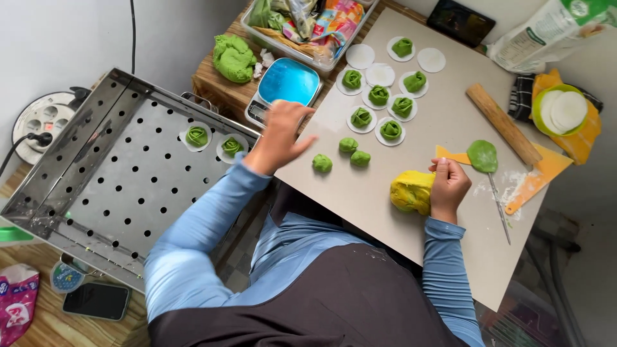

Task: Shaping small pieces of colored dough and placing them into a steamer tray for cooking.

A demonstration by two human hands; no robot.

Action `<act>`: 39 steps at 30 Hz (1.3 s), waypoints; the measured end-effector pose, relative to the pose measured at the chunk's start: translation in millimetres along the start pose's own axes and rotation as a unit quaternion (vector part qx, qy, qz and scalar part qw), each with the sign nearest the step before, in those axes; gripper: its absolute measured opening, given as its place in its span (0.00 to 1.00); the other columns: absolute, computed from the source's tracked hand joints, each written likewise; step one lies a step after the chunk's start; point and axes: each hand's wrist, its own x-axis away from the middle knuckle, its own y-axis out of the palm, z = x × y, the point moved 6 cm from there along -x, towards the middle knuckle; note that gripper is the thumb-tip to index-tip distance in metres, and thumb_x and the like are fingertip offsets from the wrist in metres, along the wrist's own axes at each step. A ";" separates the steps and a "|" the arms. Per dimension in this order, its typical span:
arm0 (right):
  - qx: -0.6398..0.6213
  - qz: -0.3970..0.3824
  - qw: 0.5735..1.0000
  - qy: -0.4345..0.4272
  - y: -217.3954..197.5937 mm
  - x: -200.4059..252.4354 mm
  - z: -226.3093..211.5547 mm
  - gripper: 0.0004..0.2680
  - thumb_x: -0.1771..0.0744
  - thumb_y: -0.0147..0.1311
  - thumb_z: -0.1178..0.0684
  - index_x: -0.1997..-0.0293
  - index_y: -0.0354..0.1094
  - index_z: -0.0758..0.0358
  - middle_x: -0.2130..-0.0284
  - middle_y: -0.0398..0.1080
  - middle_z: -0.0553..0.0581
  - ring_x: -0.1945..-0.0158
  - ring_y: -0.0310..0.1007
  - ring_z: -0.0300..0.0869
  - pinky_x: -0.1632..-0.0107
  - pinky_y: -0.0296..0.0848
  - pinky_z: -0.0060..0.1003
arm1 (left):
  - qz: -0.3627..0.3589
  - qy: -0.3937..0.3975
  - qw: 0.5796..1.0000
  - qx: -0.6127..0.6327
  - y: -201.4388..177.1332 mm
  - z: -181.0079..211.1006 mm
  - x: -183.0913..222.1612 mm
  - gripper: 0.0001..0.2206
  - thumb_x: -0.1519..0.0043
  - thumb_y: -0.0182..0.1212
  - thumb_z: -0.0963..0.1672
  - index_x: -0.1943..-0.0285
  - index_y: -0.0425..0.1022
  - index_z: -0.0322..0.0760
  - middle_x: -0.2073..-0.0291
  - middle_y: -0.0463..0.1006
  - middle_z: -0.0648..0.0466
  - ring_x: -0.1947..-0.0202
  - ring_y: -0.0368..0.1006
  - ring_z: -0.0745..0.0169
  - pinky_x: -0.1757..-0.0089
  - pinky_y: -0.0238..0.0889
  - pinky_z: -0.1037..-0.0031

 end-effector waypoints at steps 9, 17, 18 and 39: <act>0.030 0.032 0.999 -0.026 -8.4 10.3 -0.3 0.09 0.34 0.41 0.57 0.73 0.68 0.62 0.83 0.65 0.55 0.77 0.65 0.44 0.70 0.64 0.35 | -0.186 -0.199 0.961 -0.048 208.9 -76.0 -35.7 0.32 0.62 0.63 0.54 0.51 0.60 0.39 0.61 0.63 0.51 0.58 0.62 0.50 0.60 0.60 0.58; 0.016 0.042 0.998 -0.034 -10.7 11.8 -1.7 0.09 0.34 0.41 0.57 0.74 0.68 0.61 0.84 0.65 0.55 0.77 0.65 0.45 0.68 0.64 0.35 | -0.172 -0.200 0.963 -0.062 206.7 -73.9 -32.8 0.20 0.63 0.60 0.49 0.62 0.63 0.45 0.65 0.64 0.55 0.60 0.63 0.52 0.60 0.61 0.62; 0.010 0.039 0.999 -0.035 -9.4 10.6 -2.6 0.10 0.34 0.40 0.57 0.74 0.68 0.61 0.84 0.65 0.55 0.77 0.65 0.45 0.68 0.64 0.36 | -0.173 -0.200 0.963 -0.056 204.1 -74.4 -31.4 0.19 0.62 0.60 0.49 0.62 0.62 0.47 0.65 0.65 0.56 0.60 0.63 0.53 0.60 0.61 0.62; 0.010 -0.015 1.000 -0.021 -2.3 13.3 -5.1 0.10 0.32 0.37 0.59 0.68 0.66 0.71 0.76 0.65 0.60 0.72 0.64 0.43 0.65 0.65 0.38 | 0.216 -0.454 0.853 -0.137 -157.4 -173.3 131.7 0.13 0.59 0.62 0.45 0.67 0.66 0.43 0.59 0.65 0.52 0.58 0.54 0.54 0.64 0.53 0.66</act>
